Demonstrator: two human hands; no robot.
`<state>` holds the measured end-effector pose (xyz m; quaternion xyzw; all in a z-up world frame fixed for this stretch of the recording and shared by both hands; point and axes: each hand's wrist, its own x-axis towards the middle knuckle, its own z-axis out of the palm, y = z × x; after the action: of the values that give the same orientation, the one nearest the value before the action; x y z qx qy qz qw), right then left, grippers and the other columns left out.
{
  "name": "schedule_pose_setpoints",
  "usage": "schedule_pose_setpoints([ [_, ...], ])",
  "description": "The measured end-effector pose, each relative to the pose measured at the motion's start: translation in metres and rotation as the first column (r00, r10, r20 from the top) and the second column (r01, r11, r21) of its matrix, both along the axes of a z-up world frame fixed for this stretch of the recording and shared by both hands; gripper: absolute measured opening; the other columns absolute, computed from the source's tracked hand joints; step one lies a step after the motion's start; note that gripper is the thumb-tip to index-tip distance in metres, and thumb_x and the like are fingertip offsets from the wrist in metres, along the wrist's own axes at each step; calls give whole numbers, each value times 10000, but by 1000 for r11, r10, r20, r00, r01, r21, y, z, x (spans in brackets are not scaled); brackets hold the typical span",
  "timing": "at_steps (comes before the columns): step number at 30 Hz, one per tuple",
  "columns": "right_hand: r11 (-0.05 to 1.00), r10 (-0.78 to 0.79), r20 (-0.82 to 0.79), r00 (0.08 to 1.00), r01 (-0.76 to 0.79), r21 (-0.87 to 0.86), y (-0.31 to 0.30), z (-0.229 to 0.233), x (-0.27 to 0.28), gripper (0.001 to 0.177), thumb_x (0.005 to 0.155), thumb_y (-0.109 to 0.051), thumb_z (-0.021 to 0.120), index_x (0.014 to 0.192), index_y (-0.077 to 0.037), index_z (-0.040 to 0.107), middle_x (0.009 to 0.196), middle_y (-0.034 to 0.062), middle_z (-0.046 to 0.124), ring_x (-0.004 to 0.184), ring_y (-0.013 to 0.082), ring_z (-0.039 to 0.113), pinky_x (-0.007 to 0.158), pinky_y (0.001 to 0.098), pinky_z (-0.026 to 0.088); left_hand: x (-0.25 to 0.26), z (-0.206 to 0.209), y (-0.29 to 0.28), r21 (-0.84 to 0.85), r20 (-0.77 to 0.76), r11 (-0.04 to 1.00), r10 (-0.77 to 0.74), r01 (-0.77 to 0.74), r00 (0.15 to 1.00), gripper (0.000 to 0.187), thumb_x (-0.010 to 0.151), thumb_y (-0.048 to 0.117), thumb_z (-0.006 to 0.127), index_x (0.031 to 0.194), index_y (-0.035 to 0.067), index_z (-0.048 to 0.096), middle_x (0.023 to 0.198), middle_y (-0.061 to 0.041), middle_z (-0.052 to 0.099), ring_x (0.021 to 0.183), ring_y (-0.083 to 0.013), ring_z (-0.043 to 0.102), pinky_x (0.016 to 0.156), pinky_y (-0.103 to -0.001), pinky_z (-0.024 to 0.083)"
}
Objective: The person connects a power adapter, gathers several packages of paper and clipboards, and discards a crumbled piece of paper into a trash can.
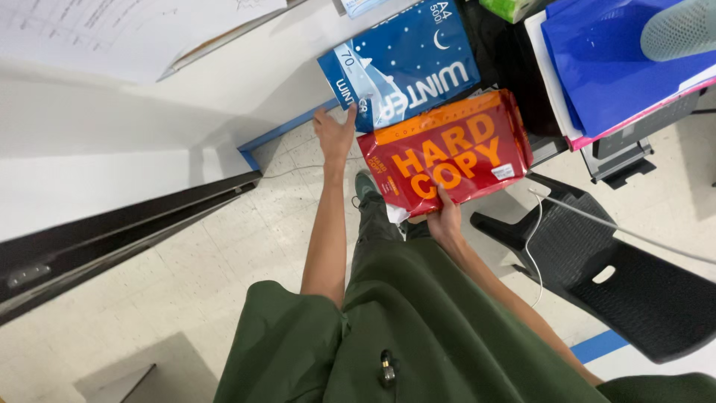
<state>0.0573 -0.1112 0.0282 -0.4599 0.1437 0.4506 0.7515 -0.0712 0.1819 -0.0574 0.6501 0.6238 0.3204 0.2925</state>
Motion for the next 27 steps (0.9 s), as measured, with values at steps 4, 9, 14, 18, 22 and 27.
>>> schedule_pose_setpoints([
  [4,982,43,-45,998,-50,-182,7,-11,4,484,1037,-254,562,1460,-66,419,1438,131,567,1281,305,589,1035,523,514,24,-17,43,-697,415,688,155,204,896,631,858,514,802,1160,-37,753,958,-228,750,787,-381,658,660,-451,382],
  [9,563,530,-181,829,-503,-655,29,51,24,419,1048,-302,470,1419,-129,380,1387,191,573,1142,361,645,879,547,542,44,-47,49,-478,384,860,19,181,923,607,764,481,825,1114,-2,711,1090,-172,772,1040,-311,741,900,-394,546],
  [14,115,986,166,10,-761,-638,70,80,103,317,957,-107,516,1180,3,713,1251,211,687,1090,300,678,847,405,552,48,-62,38,-351,359,931,36,99,933,677,784,435,865,1225,-19,625,1166,-216,728,1098,-353,696,943,-421,527],
  [18,921,341,156,927,-362,142,194,37,177,264,1052,-192,594,1275,-50,579,1291,85,620,1149,211,620,864,354,558,55,-54,32,-116,226,992,-20,47,974,631,867,367,834,1309,-22,606,1241,-248,686,1161,-434,635,997,-479,490],
  [22,992,4,13,1000,-5,129,298,-18,250,336,1009,-133,598,1301,14,521,1291,134,590,1177,352,660,888,403,621,57,-36,32,-304,163,952,89,-36,983,585,804,359,857,1234,15,663,1194,-246,689,1119,-427,658,953,-479,507],
  [27,967,-177,-132,975,197,160,362,-74,311,323,962,-105,598,1237,63,571,1161,199,645,1018,376,715,757,390,667,58,-11,33,-310,196,951,89,-25,977,534,816,345,834,1211,25,667,1153,-226,722,1090,-409,683,944,-472,523],
])
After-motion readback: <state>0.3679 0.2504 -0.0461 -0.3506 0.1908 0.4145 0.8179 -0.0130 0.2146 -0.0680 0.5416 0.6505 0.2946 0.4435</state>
